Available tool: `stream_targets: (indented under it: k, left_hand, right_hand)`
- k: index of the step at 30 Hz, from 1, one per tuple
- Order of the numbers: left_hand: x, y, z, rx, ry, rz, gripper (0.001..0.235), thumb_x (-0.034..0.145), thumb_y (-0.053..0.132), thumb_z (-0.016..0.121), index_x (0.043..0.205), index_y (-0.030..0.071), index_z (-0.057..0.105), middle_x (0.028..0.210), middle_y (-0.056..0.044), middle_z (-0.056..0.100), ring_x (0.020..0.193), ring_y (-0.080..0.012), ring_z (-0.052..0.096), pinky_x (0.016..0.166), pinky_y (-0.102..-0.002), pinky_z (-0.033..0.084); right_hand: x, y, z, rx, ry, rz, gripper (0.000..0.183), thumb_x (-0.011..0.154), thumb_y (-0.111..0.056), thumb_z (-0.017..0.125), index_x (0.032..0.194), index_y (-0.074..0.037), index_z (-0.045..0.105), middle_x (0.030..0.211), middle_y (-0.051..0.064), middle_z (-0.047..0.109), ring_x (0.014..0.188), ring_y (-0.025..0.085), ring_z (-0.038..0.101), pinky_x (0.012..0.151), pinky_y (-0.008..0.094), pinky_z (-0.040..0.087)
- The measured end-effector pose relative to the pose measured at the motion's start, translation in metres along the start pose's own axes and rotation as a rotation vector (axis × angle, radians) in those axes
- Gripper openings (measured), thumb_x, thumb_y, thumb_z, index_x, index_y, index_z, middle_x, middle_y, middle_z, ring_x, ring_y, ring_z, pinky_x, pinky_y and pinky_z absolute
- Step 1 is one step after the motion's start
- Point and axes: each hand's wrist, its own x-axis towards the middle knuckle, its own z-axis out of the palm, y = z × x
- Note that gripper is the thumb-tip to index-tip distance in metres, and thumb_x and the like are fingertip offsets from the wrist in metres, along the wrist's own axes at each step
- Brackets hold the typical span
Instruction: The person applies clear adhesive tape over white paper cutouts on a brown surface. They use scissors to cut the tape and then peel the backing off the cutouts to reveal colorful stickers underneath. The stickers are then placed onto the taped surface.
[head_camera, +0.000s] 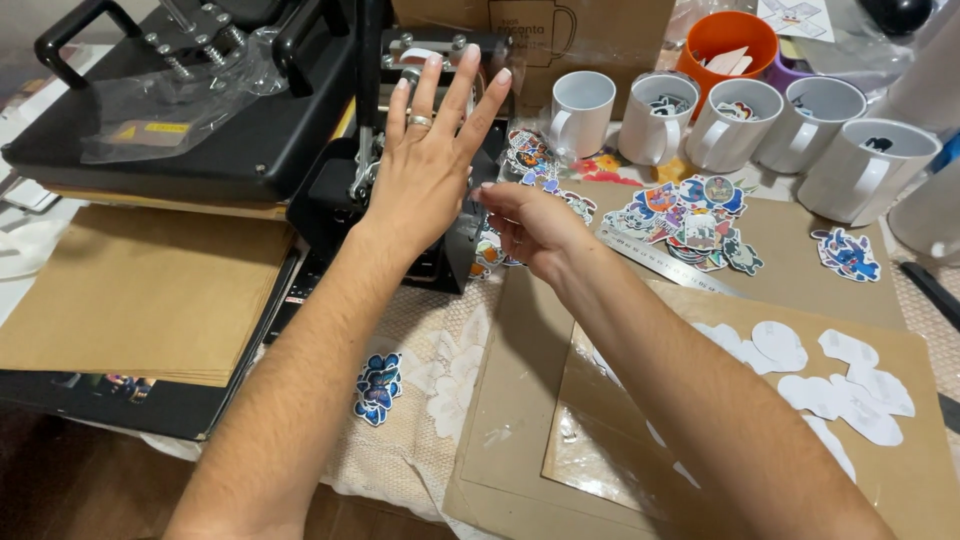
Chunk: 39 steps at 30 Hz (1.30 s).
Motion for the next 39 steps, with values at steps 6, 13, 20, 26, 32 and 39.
stream_targets:
  k: [6, 13, 20, 26, 32, 39]
  left_hand:
    - [0.001, 0.003, 0.002, -0.035, -0.007, -0.033, 0.104, 0.084, -0.007, 0.06, 0.165, 0.023, 0.003, 0.172, -0.01, 0.005, 0.158, -0.0416, 0.017, 0.126, -0.058, 0.02]
    - [0.005, 0.0, 0.0, -0.037, -0.002, -0.042, 0.106, 0.084, -0.003, 0.067, 0.165, 0.025, 0.005, 0.171, -0.008, 0.006, 0.158, -0.0398, 0.015, 0.125, -0.058, 0.019]
    - [-0.008, -0.003, -0.051, -0.633, 0.527, -0.149, 0.078, 0.099, -0.002, 0.072, 0.16, 0.02, 0.029, 0.164, -0.009, 0.041, 0.152, -0.0346, 0.04, 0.134, -0.048, 0.031]
    - [-0.064, 0.093, -0.124, -2.012, 0.018, -0.413, 0.027, 0.085, 0.025, 0.074, 0.111, 0.016, 0.075, 0.145, -0.009, 0.057, 0.134, -0.0205, 0.055, 0.11, -0.043, 0.045]
    - [-0.085, 0.176, -0.126, -2.383, -0.138, -0.456, 0.02, 0.085, 0.015, 0.074, 0.104, 0.01, 0.078, 0.139, -0.014, 0.062, 0.135, -0.0219, 0.053, 0.113, -0.041, 0.037]
    - [-0.076, 0.218, -0.135, -2.029, -0.26, -0.264, 0.01, 0.088, 0.023, 0.071, 0.096, 0.019, 0.075, 0.134, -0.011, 0.066, 0.132, -0.0195, 0.058, 0.111, -0.036, 0.039]
  right_hand:
    - [-0.005, 0.004, -0.002, -0.046, 0.039, 0.0, 0.006, 0.083, -0.022, 0.072, 0.087, -0.019, 0.074, 0.09, -0.004, 0.074, 0.077, 0.005, 0.057, 0.058, 0.019, 0.036]
    - [-0.036, -0.01, -0.002, -0.176, 0.149, -0.034, 0.018, 0.086, -0.03, 0.072, 0.101, -0.02, 0.072, 0.104, -0.008, 0.071, 0.072, 0.003, 0.052, 0.063, 0.019, 0.039]
    - [-0.114, -0.05, -0.042, -0.395, 0.214, -0.264, 0.029, 0.088, -0.028, 0.064, 0.116, -0.021, 0.07, 0.116, -0.005, 0.068, 0.107, 0.009, 0.053, 0.088, 0.028, 0.039]
    - [-0.214, -0.043, -0.115, -0.632, 0.215, -0.66, 0.016, 0.088, -0.013, 0.069, 0.102, -0.008, 0.073, 0.114, 0.003, 0.061, 0.111, 0.012, 0.059, 0.091, 0.025, 0.048]
    - [-0.276, 0.023, -0.17, -0.701, 0.215, -0.796, 0.023, 0.085, -0.012, 0.071, 0.105, -0.006, 0.078, 0.111, 0.009, 0.063, 0.11, 0.017, 0.062, 0.1, 0.031, 0.044]
    - [-0.32, 0.023, -0.181, -0.868, 0.343, -0.911, 0.032, 0.083, -0.022, 0.072, 0.112, -0.01, 0.075, 0.11, 0.008, 0.06, 0.113, 0.018, 0.06, 0.108, 0.034, 0.041]
